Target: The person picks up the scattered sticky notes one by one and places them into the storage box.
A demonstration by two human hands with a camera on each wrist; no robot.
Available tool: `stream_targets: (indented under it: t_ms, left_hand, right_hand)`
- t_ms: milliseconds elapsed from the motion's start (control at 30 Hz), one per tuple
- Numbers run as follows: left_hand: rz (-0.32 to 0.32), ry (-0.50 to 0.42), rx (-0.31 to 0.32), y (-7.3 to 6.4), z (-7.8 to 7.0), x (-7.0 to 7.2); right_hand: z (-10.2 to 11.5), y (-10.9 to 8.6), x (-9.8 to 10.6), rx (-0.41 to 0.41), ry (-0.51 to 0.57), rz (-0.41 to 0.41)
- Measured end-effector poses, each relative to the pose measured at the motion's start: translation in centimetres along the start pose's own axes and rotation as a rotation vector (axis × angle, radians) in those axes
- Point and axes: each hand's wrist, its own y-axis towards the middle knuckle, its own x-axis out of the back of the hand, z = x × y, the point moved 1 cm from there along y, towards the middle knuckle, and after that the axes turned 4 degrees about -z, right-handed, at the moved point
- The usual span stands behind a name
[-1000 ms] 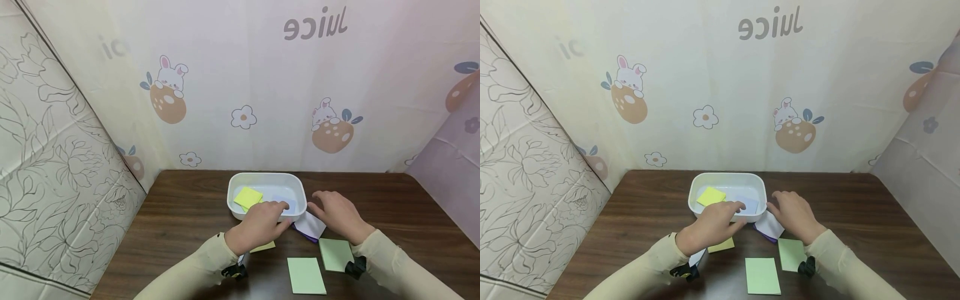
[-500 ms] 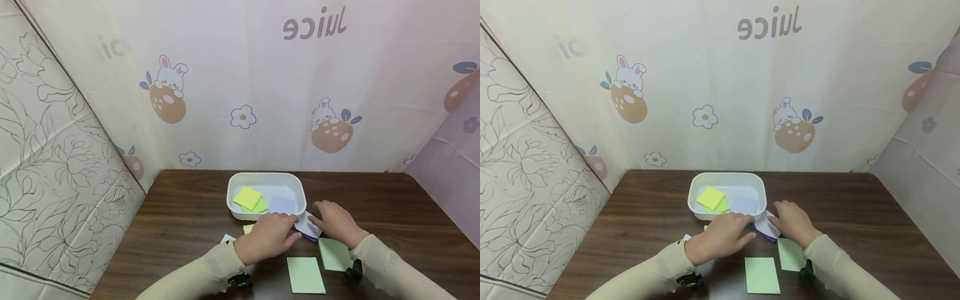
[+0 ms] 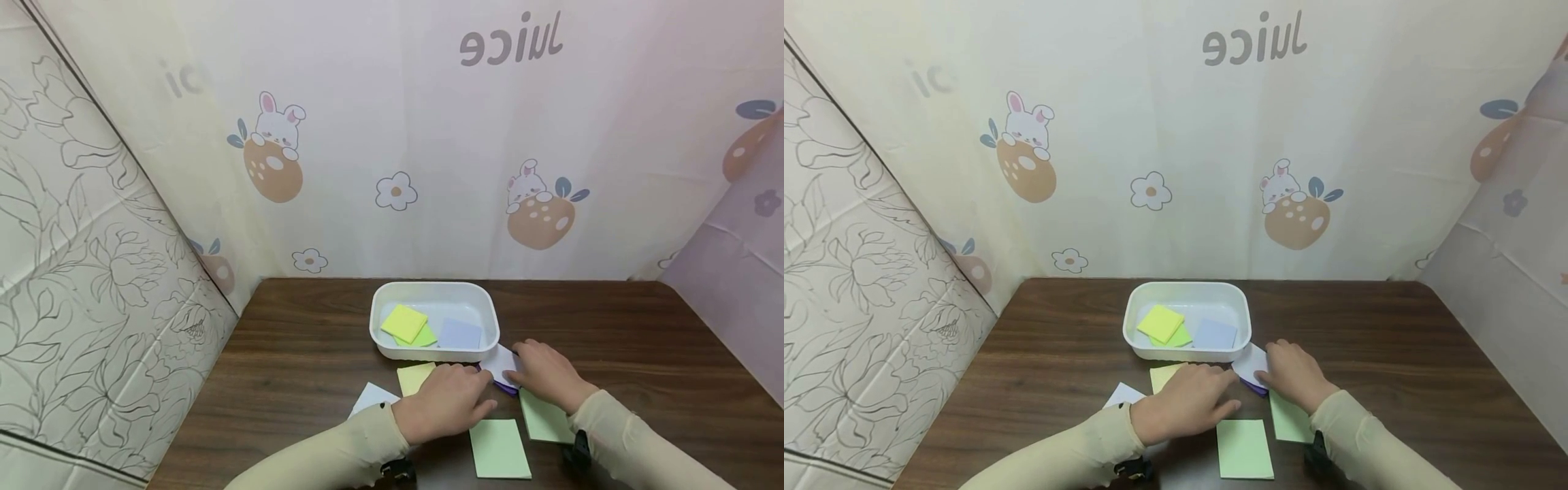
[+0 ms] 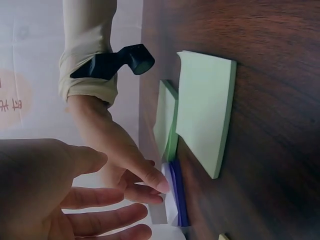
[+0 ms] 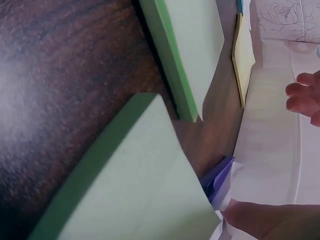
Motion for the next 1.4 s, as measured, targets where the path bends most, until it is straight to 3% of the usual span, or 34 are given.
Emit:
stream_targets:
  t_ms: [700,1133,1400]
  left_hand:
    - [-0.032,0.036,0.014,-0.2,0.4,-0.4]
    - [0.021,0.009,0.045,-0.3,0.7,-0.5]
    - [-0.005,0.007,0.029,-0.1,0.8,-0.7]
  right_hand:
    - [-0.1,0.5,0.0,-0.024,0.051,0.021]
    - [-0.6,0.8,1.2,-0.010,0.172,0.060]
    - [-0.4,0.8,1.5,0.018,0.168,0.017]
